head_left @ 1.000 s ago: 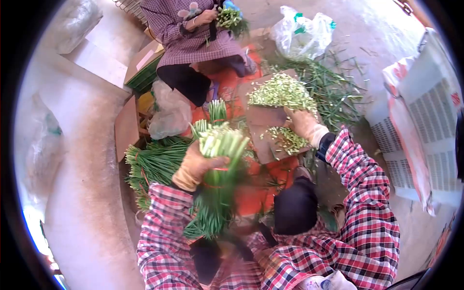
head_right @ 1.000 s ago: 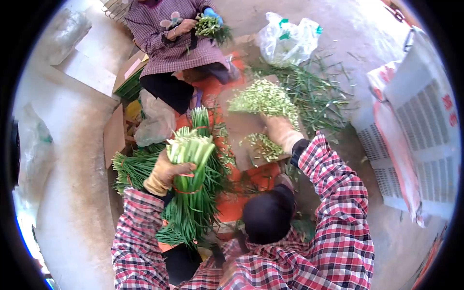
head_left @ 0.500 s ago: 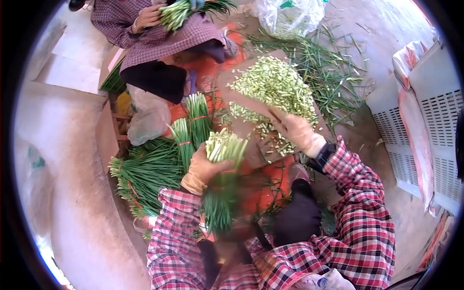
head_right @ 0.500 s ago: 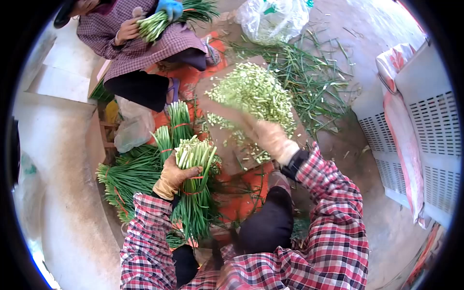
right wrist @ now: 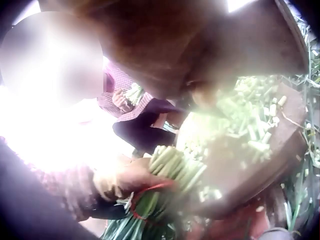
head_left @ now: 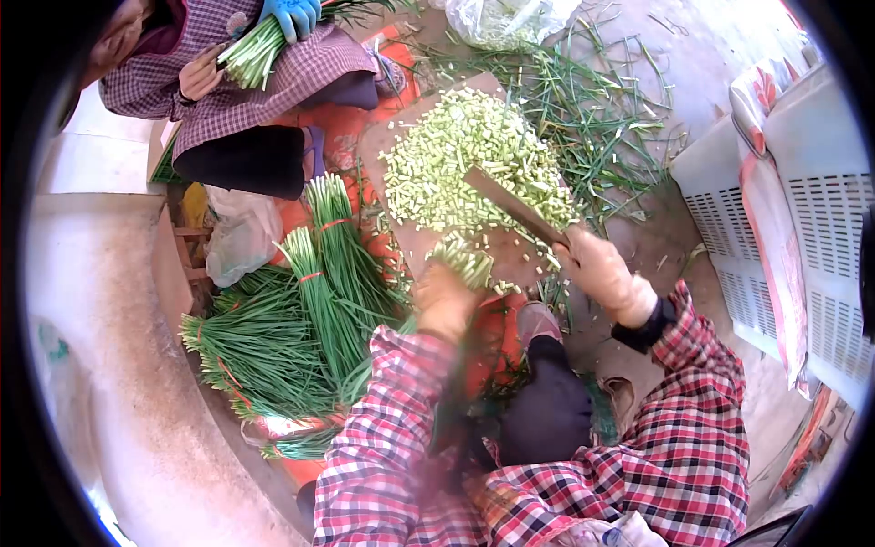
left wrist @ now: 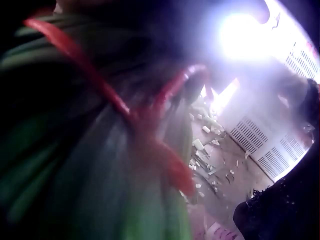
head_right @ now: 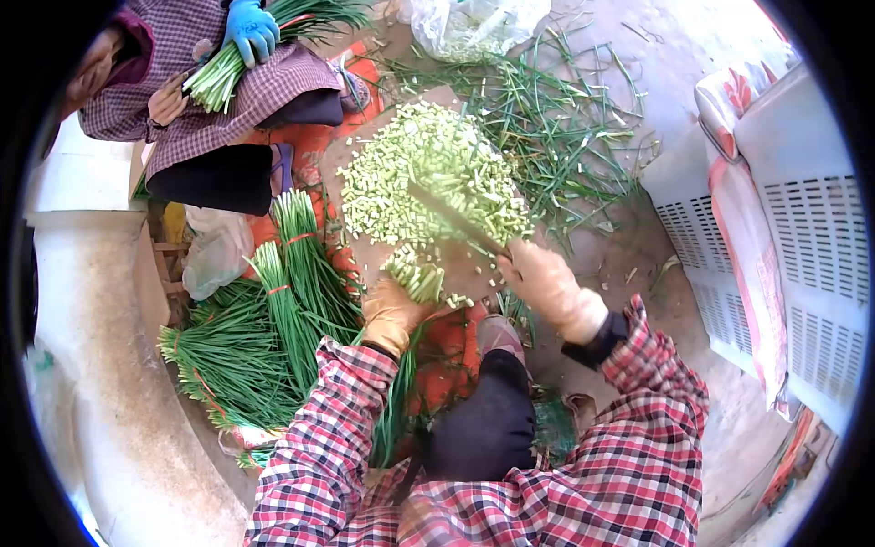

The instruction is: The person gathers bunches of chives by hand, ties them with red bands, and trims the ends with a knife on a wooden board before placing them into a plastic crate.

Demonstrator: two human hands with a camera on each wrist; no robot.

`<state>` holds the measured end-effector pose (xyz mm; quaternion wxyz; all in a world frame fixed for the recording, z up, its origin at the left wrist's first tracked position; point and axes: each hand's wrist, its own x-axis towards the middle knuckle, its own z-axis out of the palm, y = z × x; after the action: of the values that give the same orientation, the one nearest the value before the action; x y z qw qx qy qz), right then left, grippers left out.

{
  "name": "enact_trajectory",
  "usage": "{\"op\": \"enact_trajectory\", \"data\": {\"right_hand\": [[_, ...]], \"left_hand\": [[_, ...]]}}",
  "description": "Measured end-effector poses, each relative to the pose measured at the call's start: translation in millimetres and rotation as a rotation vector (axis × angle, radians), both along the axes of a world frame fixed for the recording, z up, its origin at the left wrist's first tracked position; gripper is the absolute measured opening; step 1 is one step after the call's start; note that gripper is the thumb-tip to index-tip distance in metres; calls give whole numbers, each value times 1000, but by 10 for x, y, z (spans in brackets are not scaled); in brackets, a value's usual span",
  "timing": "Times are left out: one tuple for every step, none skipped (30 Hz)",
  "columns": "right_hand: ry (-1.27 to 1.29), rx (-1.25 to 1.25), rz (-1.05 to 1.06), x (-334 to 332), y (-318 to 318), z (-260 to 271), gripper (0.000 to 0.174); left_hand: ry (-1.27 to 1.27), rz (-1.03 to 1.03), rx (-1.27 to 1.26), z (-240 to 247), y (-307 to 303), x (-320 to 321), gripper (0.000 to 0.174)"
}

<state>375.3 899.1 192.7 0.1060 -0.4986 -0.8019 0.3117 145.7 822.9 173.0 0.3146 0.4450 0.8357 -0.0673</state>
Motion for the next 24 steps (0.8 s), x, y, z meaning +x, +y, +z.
{"op": "enact_trajectory", "data": {"right_hand": [[50, 80, 25, 32, -70, 33, 22], [101, 157, 50, 65, -137, 59, 22], [75, 177, 60, 90, -177, 85, 20], [74, 167, 61, 118, -210, 140, 20], [30, 165, 103, 149, -407, 186, 19], [-19, 150, 158, 162, -374, 265, 19], [-21, 139, 162, 162, -342, 291, 19], [-71, 127, 208, 157, -315, 313, 17], [-122, 116, 255, 152, -294, 332, 15], [-174, 106, 305, 146, -277, 342, 13], [-179, 103, 313, 142, -257, 343, 13], [-203, 117, 341, 137, -422, 322, 12], [-227, 121, 382, 132, -366, 344, 11], [-230, 122, 388, 125, -335, 355, 11], [-244, 106, 408, 117, -310, 371, 11], [-259, 91, 427, 112, -290, 378, 12], [-261, 91, 430, 115, -280, 368, 12], [-253, 108, 436, 123, -273, 345, 13], [-244, 131, 433, 131, -461, 305, 16], [-247, 129, 440, 128, -420, 297, 16], [-259, 121, 450, 124, -399, 286, 16], [-272, 113, 459, 131, -410, 284, 15], [-276, 114, 462, 134, -397, 275, 15], [-265, 119, 458, 134, -380, 263, 15]], "left_hand": [[47, -8, 1, -40, 17, 20, 88], [93, -16, -1, -82, 25, 39, 86], [108, -18, -62, -18, 74, 61, 87], [106, -17, -71, -21, 106, 58, 87], [106, -44, -81, -53, -13, 41, 88], [98, -59, -104, -51, 27, 33, 89], [145, -80, -64, -91, 33, 47, 90], [142, -77, -73, -119, 47, 66, 90], [136, -63, -71, -101, 74, 97, 90], [129, -46, -66, -97, 86, 119, 90], [123, -39, -69, -116, 97, 130, 90], [163, -67, -62, -155, -45, 133, 83], [200, -84, -66, -154, -5, 138, 77], [196, -78, -66, -194, 7, 124, 77], [185, -63, -56, -242, 14, 99, 79], [174, -49, -46, -291, 18, 78, 82], [171, -47, -46, -339, 17, 65, 82], [166, -60, -10, -351, 26, 58, 76], [163, -81, 33, -379, -136, 50, 71], [159, -75, 31, -385, -98, 44, 71], [154, -85, -10, -371, -55, 36, 65], [149, -97, -51, -346, -50, 42, 60], [144, -94, -49, -332, -34, 49, 60], [149, -82, -21, -326, -22, 52, 57]]}}
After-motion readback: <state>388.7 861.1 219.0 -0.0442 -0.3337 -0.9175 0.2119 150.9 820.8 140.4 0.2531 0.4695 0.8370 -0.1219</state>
